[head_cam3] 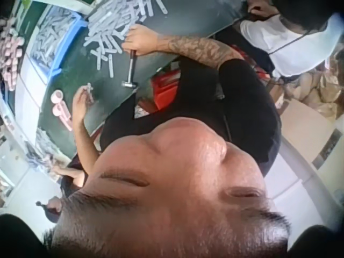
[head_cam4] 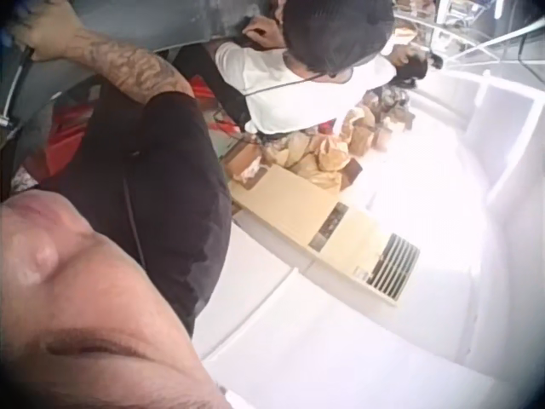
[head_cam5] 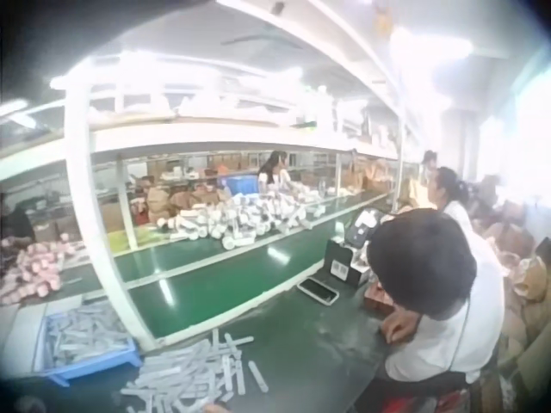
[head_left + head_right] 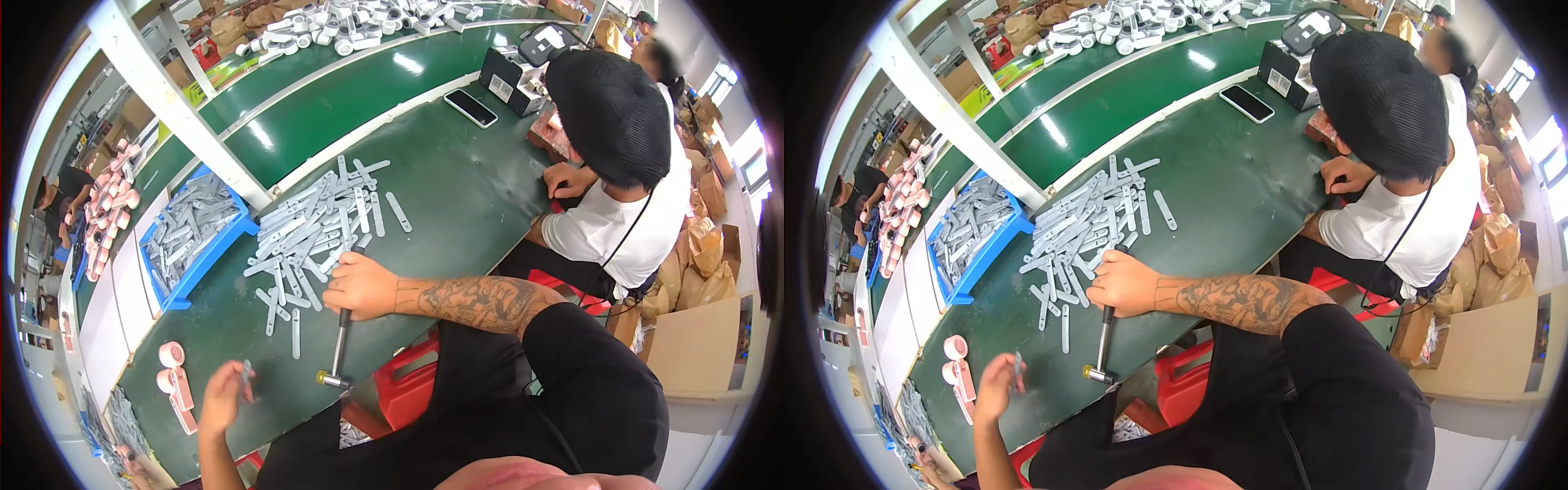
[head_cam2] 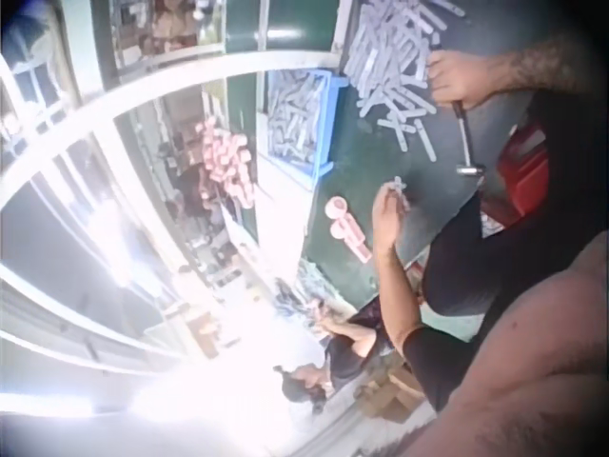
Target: Assembling small plastic and metal components on a factory assembly line using a small hammer.
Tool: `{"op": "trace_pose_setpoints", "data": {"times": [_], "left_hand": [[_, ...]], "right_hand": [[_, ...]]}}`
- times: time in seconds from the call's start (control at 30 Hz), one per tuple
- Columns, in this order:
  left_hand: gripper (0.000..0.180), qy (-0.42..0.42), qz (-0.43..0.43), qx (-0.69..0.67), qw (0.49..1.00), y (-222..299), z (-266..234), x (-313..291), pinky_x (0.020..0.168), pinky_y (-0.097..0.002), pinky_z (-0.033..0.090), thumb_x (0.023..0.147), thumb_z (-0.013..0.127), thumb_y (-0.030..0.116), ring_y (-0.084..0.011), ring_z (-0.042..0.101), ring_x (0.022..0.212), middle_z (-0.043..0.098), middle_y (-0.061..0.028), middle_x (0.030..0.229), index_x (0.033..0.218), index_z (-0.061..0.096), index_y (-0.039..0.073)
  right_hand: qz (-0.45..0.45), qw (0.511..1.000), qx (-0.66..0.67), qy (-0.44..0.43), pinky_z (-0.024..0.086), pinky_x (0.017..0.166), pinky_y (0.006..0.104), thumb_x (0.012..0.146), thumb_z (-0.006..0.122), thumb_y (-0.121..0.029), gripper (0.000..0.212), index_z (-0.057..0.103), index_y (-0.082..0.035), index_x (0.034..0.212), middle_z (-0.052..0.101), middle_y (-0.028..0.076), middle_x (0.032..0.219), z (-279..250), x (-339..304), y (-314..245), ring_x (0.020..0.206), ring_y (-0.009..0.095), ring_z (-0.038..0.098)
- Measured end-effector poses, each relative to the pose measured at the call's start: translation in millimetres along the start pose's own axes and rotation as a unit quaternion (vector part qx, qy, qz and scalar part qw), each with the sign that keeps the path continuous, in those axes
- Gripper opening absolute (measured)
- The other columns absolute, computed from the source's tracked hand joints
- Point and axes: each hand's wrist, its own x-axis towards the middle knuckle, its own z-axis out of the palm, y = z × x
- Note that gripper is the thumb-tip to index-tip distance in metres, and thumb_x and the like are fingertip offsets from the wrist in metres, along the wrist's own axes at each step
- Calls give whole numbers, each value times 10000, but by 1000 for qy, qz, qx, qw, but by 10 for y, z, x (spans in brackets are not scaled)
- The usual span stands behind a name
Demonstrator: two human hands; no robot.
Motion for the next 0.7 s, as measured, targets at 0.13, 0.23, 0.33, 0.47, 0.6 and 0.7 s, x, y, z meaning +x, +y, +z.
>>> {"op": "trace_pose_setpoints", "data": {"times": [0.13, 0.23, 0.33, 0.47, 0.6, 0.7], "left_hand": [[214, 173, 180, 158, 955, -232, 139, 454, 616, -340, 467, 1068, 487, 81, -134, 565, 659, 571, -35, 717, 1116, 685, 16], [155, 279, 298, 242, 880, -293, 522, 677, 701, -392, 516, 1054, 603, 101, -258, 627, 726, 652, -141, 842, 1141, 683, 1], [201, 252, 275, 265, 889, -194, 565, 578, 750, -430, 537, 1051, 629, 136, -323, 659, 797, 701, -175, 974, 1182, 679, -9], [227, 256, 240, 240, 905, -163, 505, 570, 822, -441, 540, 1089, 573, 156, -345, 670, 864, 700, -179, 1023, 1187, 683, -17], [272, 239, 195, 221, 925, -287, 380, 500, 852, -415, 525, 1132, 508, 161, -344, 659, 898, 682, -177, 1027, 1158, 696, -33], [228, 249, 183, 233, 922, -210, 317, 447, 816, -372, 515, 1119, 560, 133, -277, 640, 883, 660, -146, 989, 1162, 700, -41]], "right_hand": [[1, 1000, -4, 11, 388, 764, 371, 817, 781, -192, 236, 563, -170, 726, 567, -32, 658, 22, 45, -38, 703, 187, 582], [-1, 1000, -10, 9, 389, 763, 368, 814, 787, -197, 231, 570, -172, 736, 572, -37, 667, 16, 52, -38, 707, 189, 586], [18, 1000, -8, 13, 390, 773, 366, 794, 794, -209, 210, 589, -183, 755, 572, -46, 671, 7, 8, -24, 708, 187, 588], [19, 1000, 6, 22, 388, 790, 367, 763, 794, -222, 192, 604, -196, 770, 575, -54, 672, 108, 16, -56, 724, 180, 591], [11, 1000, 1, 4, 384, 811, 371, 735, 788, -227, 180, 615, -201, 776, 591, -61, 681, 143, 20, -77, 755, 173, 597], [12, 1000, -3, -3, 383, 810, 372, 734, 790, -232, 182, 614, -203, 771, 593, -60, 679, 159, 11, -78, 753, 175, 599]]}}
